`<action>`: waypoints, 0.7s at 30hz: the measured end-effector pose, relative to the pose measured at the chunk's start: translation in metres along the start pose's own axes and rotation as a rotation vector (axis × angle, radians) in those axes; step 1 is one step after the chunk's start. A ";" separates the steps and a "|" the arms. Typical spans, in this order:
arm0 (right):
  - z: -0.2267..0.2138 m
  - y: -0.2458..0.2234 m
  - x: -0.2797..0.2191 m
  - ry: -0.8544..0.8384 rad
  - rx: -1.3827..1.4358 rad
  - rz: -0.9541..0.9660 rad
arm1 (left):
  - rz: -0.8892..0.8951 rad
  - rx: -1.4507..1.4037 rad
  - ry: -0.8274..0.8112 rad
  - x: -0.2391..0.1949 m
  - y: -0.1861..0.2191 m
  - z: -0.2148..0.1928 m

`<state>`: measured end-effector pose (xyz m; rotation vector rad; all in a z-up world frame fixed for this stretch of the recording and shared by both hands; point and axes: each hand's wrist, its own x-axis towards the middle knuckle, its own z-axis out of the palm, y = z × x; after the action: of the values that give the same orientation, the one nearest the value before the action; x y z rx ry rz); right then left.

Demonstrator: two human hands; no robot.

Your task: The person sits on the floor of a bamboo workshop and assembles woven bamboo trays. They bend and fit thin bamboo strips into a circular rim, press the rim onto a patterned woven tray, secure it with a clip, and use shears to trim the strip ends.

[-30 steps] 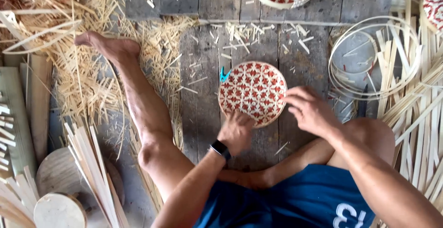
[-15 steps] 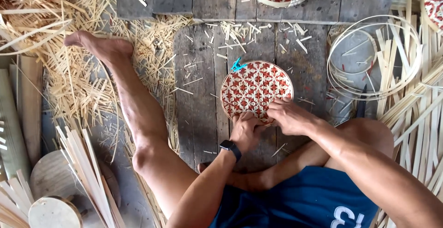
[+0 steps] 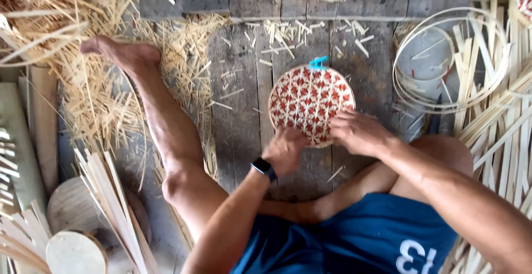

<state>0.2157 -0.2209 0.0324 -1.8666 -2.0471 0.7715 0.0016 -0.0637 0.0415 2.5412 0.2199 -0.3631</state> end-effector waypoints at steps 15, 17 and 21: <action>-0.011 -0.006 -0.002 0.089 0.309 0.127 | -0.182 -0.332 0.083 0.013 0.011 0.015; -0.027 -0.007 -0.003 0.657 0.361 0.157 | -0.088 -0.160 0.390 0.016 0.014 -0.008; -0.010 0.030 0.017 0.739 0.374 0.569 | -0.558 -0.146 0.790 0.019 -0.028 0.025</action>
<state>0.2442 -0.2011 0.0217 -2.0824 -0.8778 0.4234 0.0077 -0.0528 0.0022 2.3095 1.2045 0.4662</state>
